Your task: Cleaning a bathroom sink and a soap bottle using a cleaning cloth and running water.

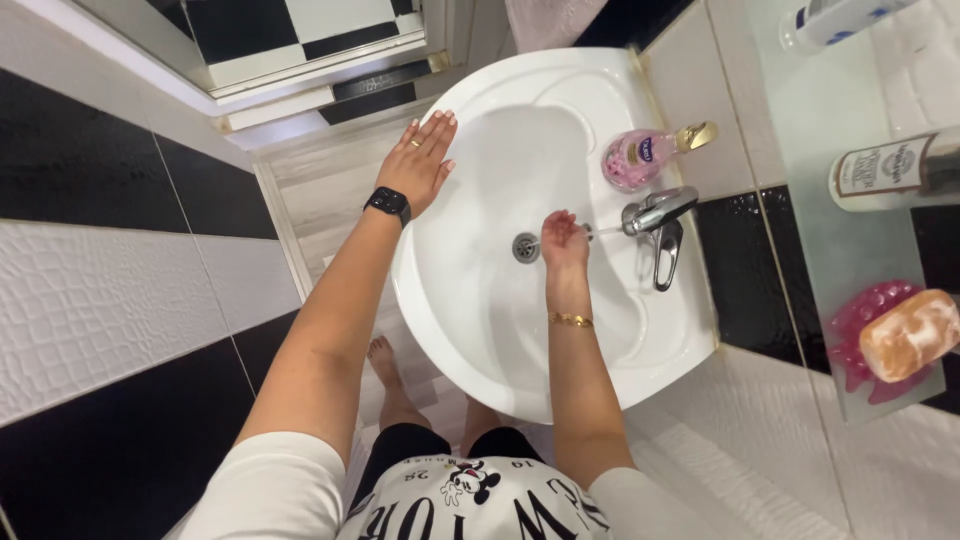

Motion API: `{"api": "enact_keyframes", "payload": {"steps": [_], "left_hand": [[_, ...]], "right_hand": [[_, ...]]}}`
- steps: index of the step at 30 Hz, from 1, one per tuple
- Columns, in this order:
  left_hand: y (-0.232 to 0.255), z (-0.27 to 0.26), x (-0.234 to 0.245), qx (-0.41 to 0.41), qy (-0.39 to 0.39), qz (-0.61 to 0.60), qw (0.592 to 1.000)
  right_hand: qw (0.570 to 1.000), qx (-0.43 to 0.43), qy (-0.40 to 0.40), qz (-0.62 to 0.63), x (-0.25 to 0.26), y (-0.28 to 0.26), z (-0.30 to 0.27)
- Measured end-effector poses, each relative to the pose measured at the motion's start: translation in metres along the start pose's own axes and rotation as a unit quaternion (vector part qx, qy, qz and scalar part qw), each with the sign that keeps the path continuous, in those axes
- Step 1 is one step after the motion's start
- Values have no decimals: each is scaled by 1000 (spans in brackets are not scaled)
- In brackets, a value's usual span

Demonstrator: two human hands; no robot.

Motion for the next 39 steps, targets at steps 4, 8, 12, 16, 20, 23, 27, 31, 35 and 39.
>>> {"api": "enact_keyframes", "payload": {"steps": [4, 8, 12, 16, 20, 23, 27, 31, 35, 39], "left_hand": [[0, 3, 0, 6, -5, 10, 1000], [-1, 3, -1, 1, -6, 17, 1000], [-3, 3, -1, -8, 5, 5, 1000], [-3, 5, -1, -6, 10, -5, 1000], [-3, 1, 2, 3, 10, -25, 1000], [-2, -14, 2, 0, 36, -33, 999], [-1, -37, 4, 49, 45, -75, 995], [2, -45, 13, 63, 69, -109, 990], [2, -48, 9, 59, 82, -147, 984], [1, -45, 13, 72, 67, -151, 984]], "right_hand": [[993, 38, -45, 106, -81, 24, -7], [980, 131, -145, 29, -157, 58, -16], [962, 162, -200, -91, -134, 63, -22], [995, 60, -66, -33, -10, 25, 15], [993, 43, -83, 68, 39, -9, 34], [990, 79, -109, 45, -1, -3, 33], [955, 178, -174, -164, -83, 79, 54], [742, 440, -132, -488, -129, 202, 40], [525, 507, -180, -660, -74, 244, -113], [250, 454, -303, -800, 37, 168, -138]]}}
Point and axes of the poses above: each hand's wrist, its own z-axis towards the middle knuckle, its own x-axis out of the back of the hand, y = z × x, the point moved 4 cm from there along z, towards the middle knuckle, and after that the axes turned 11 degrees about y, right-handed, at the moved point
